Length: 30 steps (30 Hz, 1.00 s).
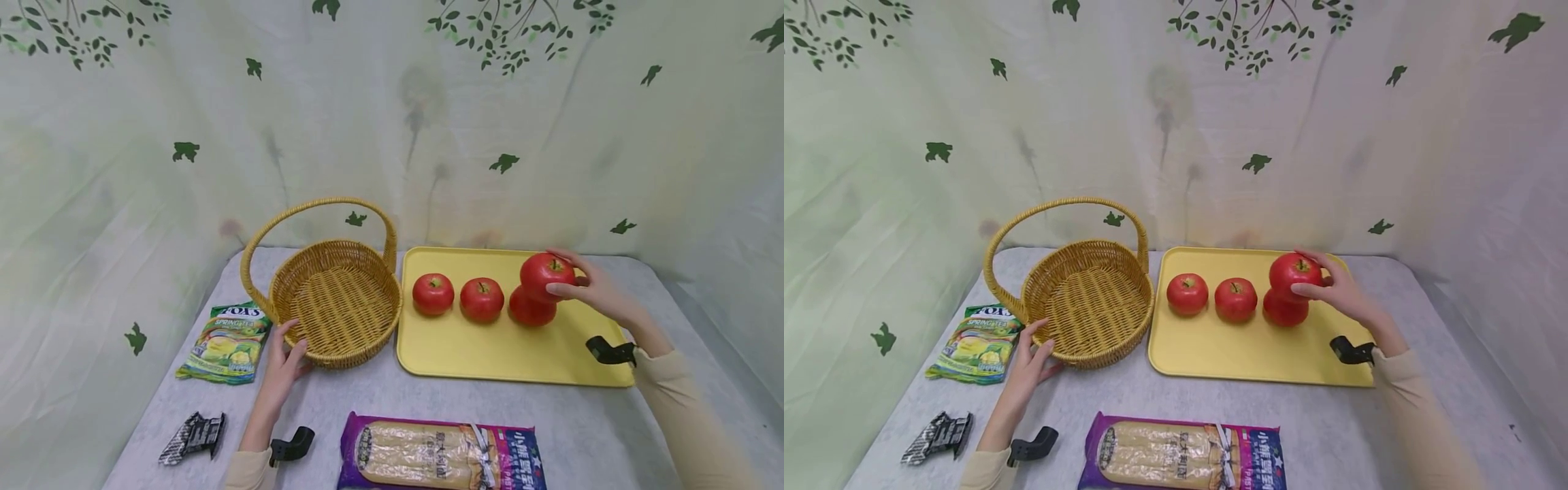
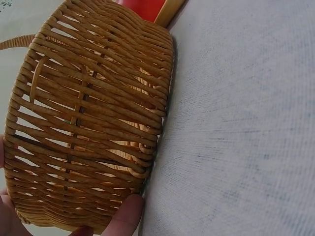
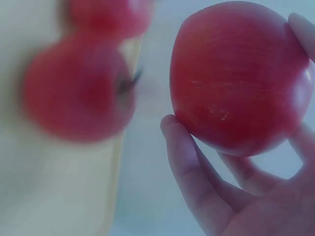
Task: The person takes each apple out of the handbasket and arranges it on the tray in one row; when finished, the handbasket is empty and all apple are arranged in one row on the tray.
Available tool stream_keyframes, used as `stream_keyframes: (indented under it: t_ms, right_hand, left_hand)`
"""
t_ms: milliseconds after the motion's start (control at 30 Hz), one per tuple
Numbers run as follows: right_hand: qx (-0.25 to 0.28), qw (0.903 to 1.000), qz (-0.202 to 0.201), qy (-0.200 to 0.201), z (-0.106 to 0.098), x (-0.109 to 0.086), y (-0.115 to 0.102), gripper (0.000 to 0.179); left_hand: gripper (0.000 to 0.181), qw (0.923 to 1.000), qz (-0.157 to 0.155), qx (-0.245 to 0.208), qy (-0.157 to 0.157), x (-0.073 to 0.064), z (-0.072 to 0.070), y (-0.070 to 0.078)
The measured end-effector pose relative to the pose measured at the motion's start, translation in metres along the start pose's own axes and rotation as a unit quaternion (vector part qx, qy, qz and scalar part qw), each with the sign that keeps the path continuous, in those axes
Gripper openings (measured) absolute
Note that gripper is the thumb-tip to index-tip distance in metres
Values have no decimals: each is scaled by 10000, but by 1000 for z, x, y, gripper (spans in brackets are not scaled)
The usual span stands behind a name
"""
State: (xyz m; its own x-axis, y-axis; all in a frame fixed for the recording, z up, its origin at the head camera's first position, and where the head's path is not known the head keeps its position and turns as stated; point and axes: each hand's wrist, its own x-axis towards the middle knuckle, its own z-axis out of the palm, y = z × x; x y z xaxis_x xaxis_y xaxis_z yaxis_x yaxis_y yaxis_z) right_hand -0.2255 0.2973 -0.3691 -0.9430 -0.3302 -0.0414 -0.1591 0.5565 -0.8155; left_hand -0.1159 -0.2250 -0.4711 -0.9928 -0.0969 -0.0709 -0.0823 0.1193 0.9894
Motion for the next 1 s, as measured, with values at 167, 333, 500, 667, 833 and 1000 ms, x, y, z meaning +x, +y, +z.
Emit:
stream_keyframes:
  t_ms: [167, 333, 500, 667, 833, 1000]
  right_hand:
    - [-202, 9991, 335, 190, -22, -22, 29, 74]
    - [-345, 9971, 634, 260, -25, -34, 56, 78]
    - [-708, 9922, 990, 277, -18, -37, 79, 83]
    - [-940, 9888, 1127, 276, -11, -37, 92, 87]
    - [-946, 9894, 1059, 289, -8, -36, 95, 87]
    - [-704, 9922, 1007, 230, -7, -33, 98, 86]
  left_hand:
    - [51, 10000, 23, 10, 14, -1, 0, 0]
    - [51, 10000, 7, 33, 12, -2, -2, -1]
    - [50, 10000, -37, 64, 51, -2, -2, -2]
    - [51, 10000, -50, 52, 25, -1, -2, -1]
    - [51, 10000, -22, 27, -13, 0, -2, -2]
    - [51, 10000, -24, 55, -19, 2, -1, -1]
